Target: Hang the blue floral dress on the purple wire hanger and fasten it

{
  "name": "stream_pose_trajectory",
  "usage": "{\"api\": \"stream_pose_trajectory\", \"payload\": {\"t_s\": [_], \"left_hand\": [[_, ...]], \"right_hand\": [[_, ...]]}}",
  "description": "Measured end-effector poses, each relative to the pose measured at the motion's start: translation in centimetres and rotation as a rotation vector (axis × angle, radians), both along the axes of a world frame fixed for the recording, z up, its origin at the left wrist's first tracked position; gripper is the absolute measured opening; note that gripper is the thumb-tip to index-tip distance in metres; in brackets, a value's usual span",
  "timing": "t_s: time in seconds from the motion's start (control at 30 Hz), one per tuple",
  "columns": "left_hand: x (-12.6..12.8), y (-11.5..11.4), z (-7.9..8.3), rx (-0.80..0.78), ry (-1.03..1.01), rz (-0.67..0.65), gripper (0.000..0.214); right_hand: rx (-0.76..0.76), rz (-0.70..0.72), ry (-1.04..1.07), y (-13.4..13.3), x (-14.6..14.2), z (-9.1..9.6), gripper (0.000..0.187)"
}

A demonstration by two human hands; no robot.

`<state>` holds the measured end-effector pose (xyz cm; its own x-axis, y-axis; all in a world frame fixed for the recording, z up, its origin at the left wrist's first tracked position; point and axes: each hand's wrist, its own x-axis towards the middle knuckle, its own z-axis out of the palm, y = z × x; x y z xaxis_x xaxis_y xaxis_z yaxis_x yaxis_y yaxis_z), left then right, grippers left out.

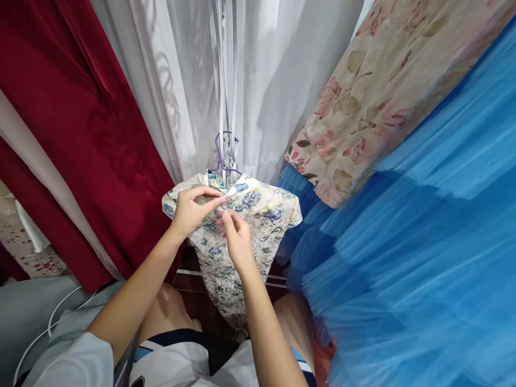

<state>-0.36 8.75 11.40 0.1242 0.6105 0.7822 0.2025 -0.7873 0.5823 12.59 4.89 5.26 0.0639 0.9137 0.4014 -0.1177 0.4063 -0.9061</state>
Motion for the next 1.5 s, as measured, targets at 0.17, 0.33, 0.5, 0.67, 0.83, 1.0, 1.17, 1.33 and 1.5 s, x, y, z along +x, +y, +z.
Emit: {"api": "stream_pose_trajectory", "payload": {"t_s": [0.17, 0.33, 0.5, 0.67, 0.83, 1.0, 1.17, 1.33, 1.5], "left_hand": [[-1.1, -0.7, 0.3, -0.012, 0.143, -0.017, 0.021], [-1.3, -1.1, 0.5, 0.069, 0.152, 0.034, 0.021], [-1.8, -0.2, 2.8, 0.212, -0.111, 0.164, 0.017], [-1.9, 0.3, 4.5, 0.129, -0.093, 0.041, 0.009], [-1.2, 0.1, 2.8, 0.048, 0.012, -0.021, 0.007], [-0.8, 0.0, 2.0, 0.042, 0.016, -0.028, 0.009], [-2.3, 1.4, 3.0, 0.152, -0.201, 0.089, 0.020], [-9.5, 6.9, 1.3, 0.098, -0.365, 0.234, 0.023], [-13.4, 9.7, -7.4, -0.233, -0.728, 0.357, 0.026]], "right_hand": [[0.133, 0.000, 0.001, 1.9, -0.8, 3.1, 0.036], [0.191, -0.087, -0.091, 1.8, -0.5, 2.9, 0.032], [0.089, -0.205, -0.241, 2.4, 0.4, 1.1, 0.032], [0.064, -0.032, -0.071, 2.1, 0.2, 1.5, 0.031], [0.137, 0.040, -0.012, 2.0, -0.7, 4.0, 0.032], [0.252, -0.148, -0.119, 3.1, -1.0, 4.4, 0.029], [0.173, -0.243, -0.234, 3.9, -0.4, 1.7, 0.030], [0.081, -0.155, -0.293, 2.2, -0.4, -0.9, 0.028], [0.003, -0.095, -0.354, 0.3, -0.6, -3.5, 0.026]]}}
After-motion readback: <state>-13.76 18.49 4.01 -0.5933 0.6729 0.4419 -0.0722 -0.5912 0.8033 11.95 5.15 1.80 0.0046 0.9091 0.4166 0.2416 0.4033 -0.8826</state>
